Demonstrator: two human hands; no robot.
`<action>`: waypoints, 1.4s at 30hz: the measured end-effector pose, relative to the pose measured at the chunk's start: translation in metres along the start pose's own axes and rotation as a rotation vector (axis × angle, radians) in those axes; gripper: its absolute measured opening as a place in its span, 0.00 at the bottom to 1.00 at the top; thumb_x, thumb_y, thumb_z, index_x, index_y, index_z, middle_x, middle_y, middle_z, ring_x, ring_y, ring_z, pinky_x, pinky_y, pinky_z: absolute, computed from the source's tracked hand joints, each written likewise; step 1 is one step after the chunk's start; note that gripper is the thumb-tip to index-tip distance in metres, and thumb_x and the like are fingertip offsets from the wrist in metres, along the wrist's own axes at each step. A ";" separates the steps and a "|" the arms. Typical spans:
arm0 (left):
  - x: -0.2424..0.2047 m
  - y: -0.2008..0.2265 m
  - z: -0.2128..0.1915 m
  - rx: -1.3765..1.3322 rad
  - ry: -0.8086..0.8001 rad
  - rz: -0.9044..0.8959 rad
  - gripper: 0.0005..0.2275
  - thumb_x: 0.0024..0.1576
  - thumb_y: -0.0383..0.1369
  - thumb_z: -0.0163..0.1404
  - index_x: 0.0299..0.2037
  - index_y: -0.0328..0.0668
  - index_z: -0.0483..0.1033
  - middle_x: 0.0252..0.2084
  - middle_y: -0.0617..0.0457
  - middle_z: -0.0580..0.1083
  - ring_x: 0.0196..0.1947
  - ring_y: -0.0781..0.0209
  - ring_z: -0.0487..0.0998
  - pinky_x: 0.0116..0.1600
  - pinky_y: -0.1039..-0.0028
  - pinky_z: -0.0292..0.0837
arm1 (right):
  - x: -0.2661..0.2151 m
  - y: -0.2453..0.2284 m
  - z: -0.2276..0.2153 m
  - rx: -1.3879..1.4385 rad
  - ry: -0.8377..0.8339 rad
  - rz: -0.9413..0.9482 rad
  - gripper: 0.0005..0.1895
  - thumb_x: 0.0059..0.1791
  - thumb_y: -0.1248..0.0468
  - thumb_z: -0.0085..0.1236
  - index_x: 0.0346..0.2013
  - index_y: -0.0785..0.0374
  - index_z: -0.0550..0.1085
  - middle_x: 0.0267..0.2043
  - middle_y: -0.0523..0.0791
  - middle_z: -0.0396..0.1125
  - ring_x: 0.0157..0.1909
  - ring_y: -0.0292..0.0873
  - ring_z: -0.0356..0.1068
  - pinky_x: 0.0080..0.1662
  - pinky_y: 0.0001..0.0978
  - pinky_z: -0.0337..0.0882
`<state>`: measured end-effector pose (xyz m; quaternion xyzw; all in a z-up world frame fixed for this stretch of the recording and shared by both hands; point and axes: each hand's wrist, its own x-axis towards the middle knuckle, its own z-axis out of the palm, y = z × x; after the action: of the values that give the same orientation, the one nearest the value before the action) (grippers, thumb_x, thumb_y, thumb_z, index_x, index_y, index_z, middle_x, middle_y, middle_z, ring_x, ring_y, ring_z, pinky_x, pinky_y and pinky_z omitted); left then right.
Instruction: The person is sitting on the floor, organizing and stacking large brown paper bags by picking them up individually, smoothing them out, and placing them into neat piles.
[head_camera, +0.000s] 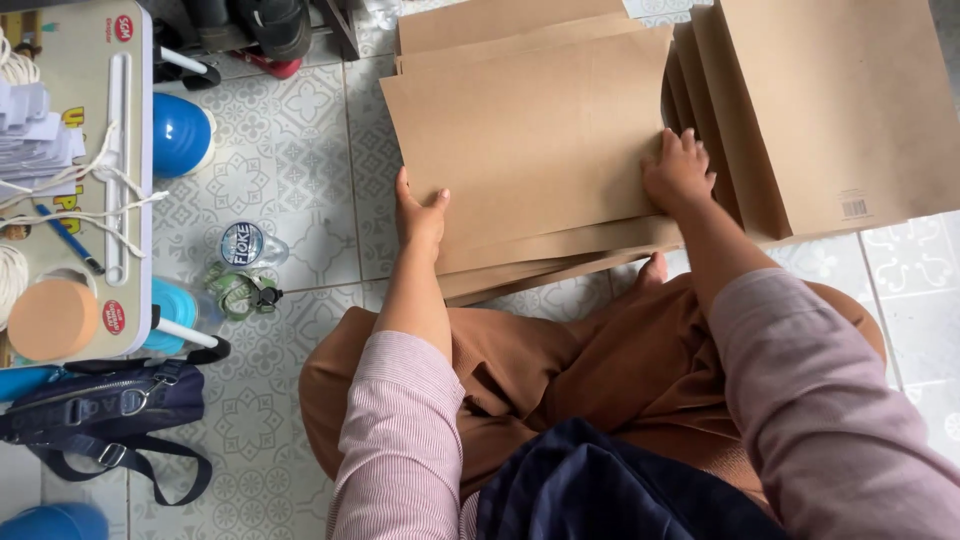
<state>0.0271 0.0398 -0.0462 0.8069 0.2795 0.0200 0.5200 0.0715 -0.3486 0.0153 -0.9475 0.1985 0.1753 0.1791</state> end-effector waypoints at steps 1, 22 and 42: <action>0.000 0.003 0.000 0.001 0.002 -0.003 0.38 0.58 0.37 0.62 0.77 0.57 0.50 0.76 0.44 0.57 0.76 0.46 0.56 0.75 0.51 0.55 | 0.011 0.006 -0.004 -0.001 -0.003 -0.002 0.34 0.59 0.45 0.42 0.79 0.44 0.48 0.82 0.42 0.33 0.81 0.51 0.33 0.72 0.69 0.44; 0.061 0.043 -0.043 0.167 -0.327 0.193 0.44 0.41 0.22 0.58 0.71 0.53 0.50 0.70 0.36 0.64 0.61 0.41 0.71 0.57 0.61 0.72 | 0.054 -0.035 -0.087 1.086 -0.017 -0.254 0.20 0.57 0.43 0.48 0.54 0.51 0.72 0.40 0.34 0.63 0.43 0.29 0.61 0.52 0.24 0.67; 0.064 0.138 -0.119 -0.690 -0.331 0.456 0.14 0.54 0.12 0.50 0.44 0.40 0.79 0.41 0.56 0.79 0.40 0.71 0.77 0.51 0.81 0.73 | -0.013 -0.024 -0.179 1.551 -0.241 -0.800 0.23 0.48 0.73 0.35 0.46 0.45 0.73 0.58 0.40 0.70 0.57 0.41 0.71 0.66 0.39 0.75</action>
<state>0.1021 0.1271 0.1092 0.6194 -0.0155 0.0970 0.7789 0.1176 -0.3976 0.1838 -0.5326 -0.1054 0.0140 0.8396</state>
